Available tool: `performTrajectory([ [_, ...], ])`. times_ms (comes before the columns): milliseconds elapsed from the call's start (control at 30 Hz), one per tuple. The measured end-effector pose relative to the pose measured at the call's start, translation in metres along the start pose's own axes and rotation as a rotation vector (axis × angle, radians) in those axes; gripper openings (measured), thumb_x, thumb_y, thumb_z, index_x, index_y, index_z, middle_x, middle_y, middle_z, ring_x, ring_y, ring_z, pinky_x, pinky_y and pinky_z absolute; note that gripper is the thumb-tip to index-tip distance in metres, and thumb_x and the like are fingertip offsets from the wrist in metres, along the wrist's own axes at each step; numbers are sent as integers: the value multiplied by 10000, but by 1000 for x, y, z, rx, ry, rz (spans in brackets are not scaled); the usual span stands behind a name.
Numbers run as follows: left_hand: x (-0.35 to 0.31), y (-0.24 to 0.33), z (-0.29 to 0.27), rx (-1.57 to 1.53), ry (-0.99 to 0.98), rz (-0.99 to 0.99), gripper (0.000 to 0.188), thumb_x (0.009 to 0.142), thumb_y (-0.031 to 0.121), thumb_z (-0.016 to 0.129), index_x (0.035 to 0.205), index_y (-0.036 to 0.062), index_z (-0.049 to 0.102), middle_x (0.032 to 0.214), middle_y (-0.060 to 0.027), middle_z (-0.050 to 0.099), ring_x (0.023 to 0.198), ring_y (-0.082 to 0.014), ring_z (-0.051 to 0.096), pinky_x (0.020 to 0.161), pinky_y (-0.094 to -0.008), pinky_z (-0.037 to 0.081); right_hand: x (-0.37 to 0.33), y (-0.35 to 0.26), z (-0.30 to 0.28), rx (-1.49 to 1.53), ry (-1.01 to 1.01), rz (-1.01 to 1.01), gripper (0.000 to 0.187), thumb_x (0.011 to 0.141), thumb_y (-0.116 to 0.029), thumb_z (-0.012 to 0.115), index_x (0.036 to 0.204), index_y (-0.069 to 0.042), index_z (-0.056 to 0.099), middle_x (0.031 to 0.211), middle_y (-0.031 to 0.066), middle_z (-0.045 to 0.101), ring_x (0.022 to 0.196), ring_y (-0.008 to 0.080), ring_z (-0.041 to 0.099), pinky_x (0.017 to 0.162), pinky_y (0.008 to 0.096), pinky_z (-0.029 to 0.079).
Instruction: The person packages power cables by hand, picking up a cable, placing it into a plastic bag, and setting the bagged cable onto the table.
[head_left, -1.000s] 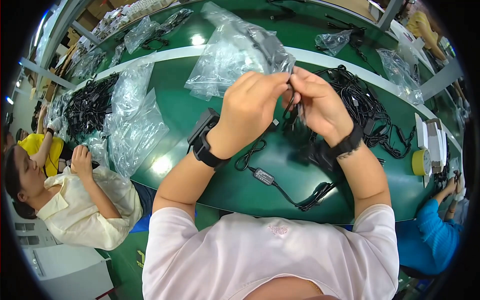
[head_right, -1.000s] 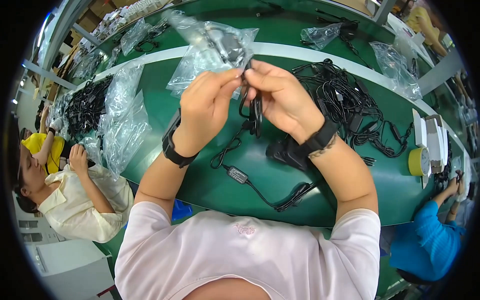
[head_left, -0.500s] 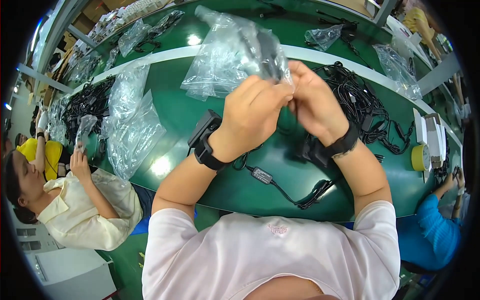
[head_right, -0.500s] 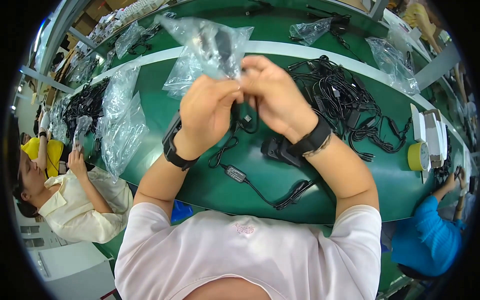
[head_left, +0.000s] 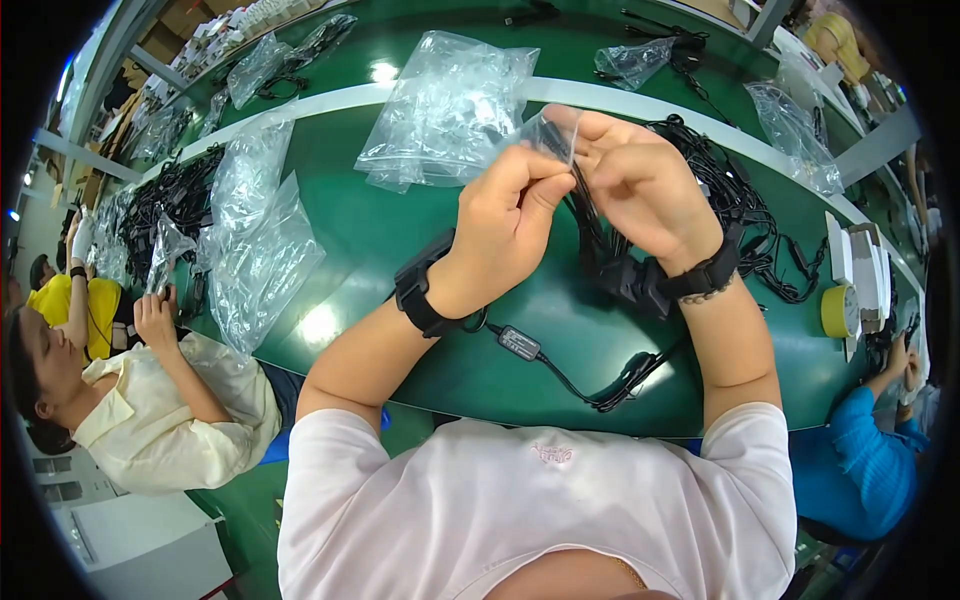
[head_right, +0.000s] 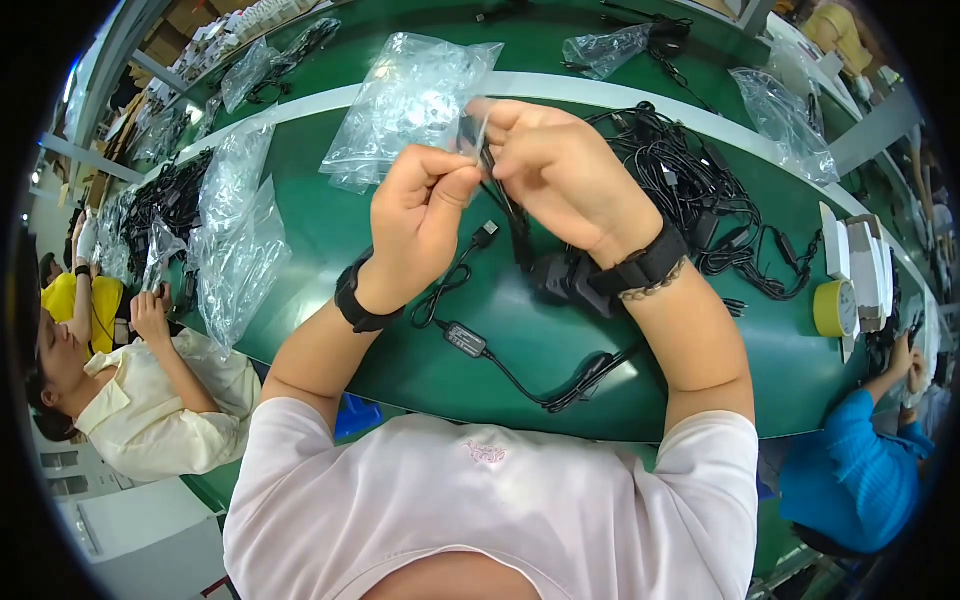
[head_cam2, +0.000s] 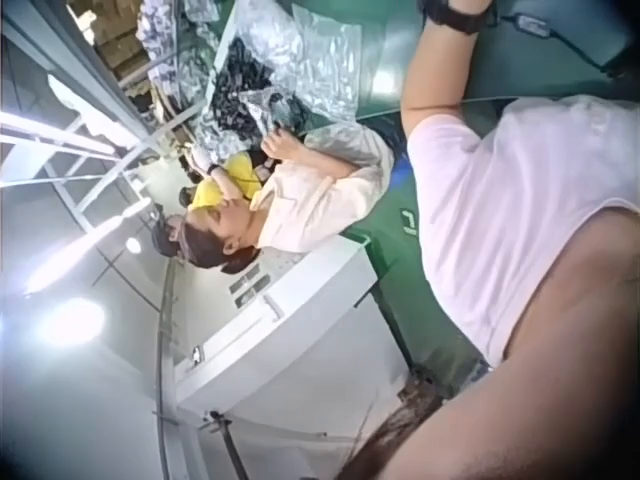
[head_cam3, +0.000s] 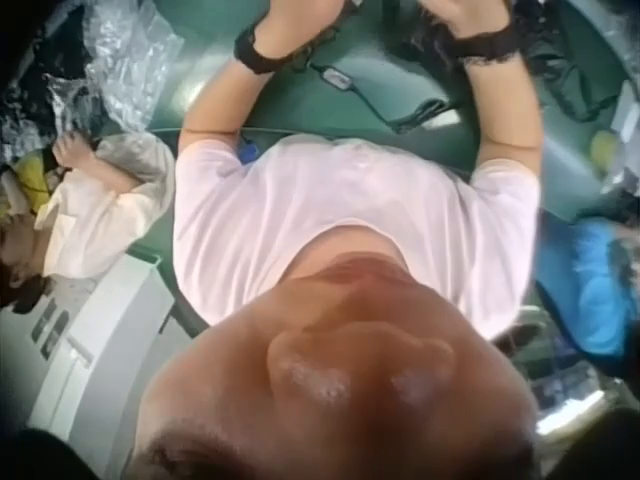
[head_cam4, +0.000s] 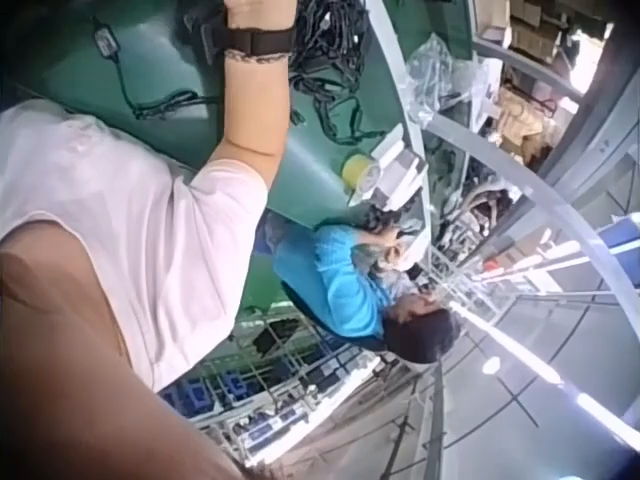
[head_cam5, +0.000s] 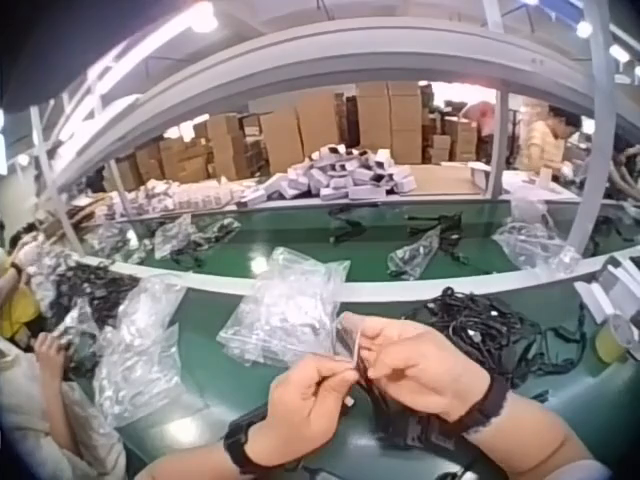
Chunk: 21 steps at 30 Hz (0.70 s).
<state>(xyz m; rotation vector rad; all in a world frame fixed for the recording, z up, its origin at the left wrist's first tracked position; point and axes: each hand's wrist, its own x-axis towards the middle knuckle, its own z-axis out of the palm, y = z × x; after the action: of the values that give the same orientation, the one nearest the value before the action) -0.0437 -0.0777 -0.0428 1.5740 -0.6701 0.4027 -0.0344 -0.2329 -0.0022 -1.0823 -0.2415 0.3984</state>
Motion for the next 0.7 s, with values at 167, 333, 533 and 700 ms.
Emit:
performTrajectory([
  [167,1,-1,4,157,-99,192,48,818,44,585,819,20,544,702,-89,553,595,-190,545,548,-276,434,3,12,-3,-1275,260,-429,297,769,-66,558,1060,-26,603,739,108,633,593,119,554,555,223,443],
  [333,-2,-6,10,-128,-118,29,58,824,56,573,840,24,527,727,-65,563,644,-156,548,567,-274,431,8,-2,-12,-913,2,-218,183,786,-87,589,936,9,626,715,90,635,717,97,581,646,255,469],
  [533,8,-10,4,95,-262,92,55,807,50,562,838,23,526,754,-84,546,695,-229,533,617,-285,429,-7,-5,-8,-1487,152,-654,271,736,10,497,950,-56,649,718,181,593,601,290,584,563,291,466],
  [700,6,-7,6,-216,-190,-177,57,843,69,543,852,18,516,762,-50,563,716,-133,537,634,-256,437,-11,0,-2,-1673,214,-518,51,711,-45,546,695,-2,568,624,157,562,569,331,546,513,351,444],
])
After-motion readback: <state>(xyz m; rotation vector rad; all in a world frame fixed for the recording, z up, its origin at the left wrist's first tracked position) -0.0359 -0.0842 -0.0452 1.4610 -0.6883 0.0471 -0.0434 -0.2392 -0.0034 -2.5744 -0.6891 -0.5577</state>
